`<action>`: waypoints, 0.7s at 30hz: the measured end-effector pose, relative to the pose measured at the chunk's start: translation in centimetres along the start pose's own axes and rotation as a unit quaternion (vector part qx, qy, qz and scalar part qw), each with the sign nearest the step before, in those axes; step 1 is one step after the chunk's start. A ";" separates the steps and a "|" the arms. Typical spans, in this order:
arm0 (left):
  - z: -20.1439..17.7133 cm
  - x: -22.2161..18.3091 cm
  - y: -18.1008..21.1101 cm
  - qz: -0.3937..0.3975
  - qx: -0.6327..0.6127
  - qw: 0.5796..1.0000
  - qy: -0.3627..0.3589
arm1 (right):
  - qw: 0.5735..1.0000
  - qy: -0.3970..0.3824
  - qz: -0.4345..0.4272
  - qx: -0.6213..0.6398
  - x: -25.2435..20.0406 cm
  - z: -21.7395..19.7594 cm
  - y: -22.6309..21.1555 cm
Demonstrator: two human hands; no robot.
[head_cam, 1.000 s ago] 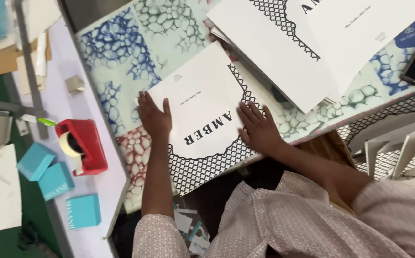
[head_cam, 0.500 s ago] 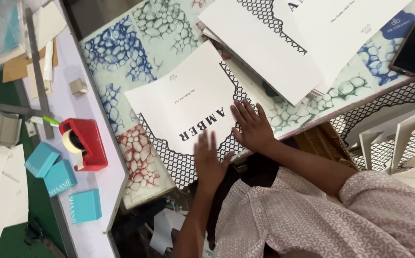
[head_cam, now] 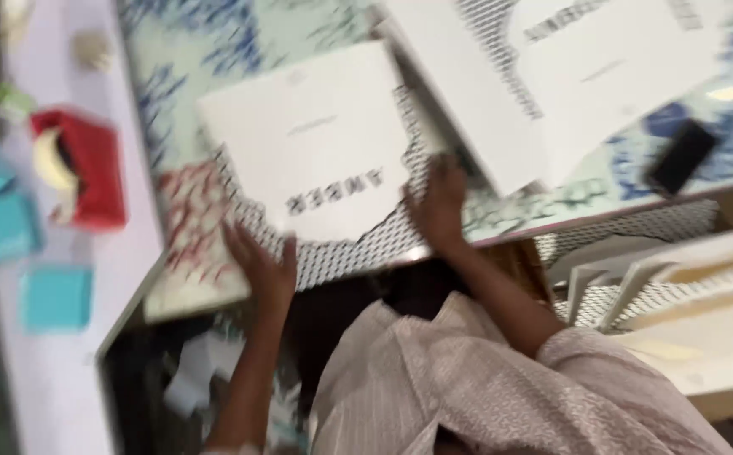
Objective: Folding and assembling paper gift bags or envelopes with branded printing.
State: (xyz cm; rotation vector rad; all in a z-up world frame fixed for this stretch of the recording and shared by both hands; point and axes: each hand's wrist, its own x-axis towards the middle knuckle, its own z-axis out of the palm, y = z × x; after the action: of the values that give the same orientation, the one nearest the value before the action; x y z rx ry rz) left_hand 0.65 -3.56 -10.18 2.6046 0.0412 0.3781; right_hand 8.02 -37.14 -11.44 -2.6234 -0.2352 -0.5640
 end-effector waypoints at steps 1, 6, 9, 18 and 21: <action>0.5 -0.8 -2.3 -0.046 -0.118 0.989 0.077 | 0.999 0.023 0.040 -0.010 -0.7 2.0 0.2; -4.1 -1.3 -3.5 -0.182 -0.485 0.854 0.038 | 0.882 -0.062 0.172 0.435 -0.6 -0.4 5.7; -7.8 -1.9 -2.3 -0.199 -0.555 0.808 0.002 | 0.800 -0.069 0.237 0.547 0.1 -5.1 3.2; -8.3 -1.8 -4.3 -0.139 -0.562 0.814 -0.044 | 0.741 -0.063 0.277 0.609 0.4 -10.7 -1.0; -10.1 -0.5 -3.3 -0.255 -0.449 0.856 -0.007 | 0.747 -0.062 0.281 0.600 -1.3 -8.1 0.9</action>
State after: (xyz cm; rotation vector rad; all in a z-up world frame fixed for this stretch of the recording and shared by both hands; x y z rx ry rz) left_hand -2.46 4.08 -3.45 1.5795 0.4333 0.1240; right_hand 4.22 -41.68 -5.75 -1.3195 0.1442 0.0422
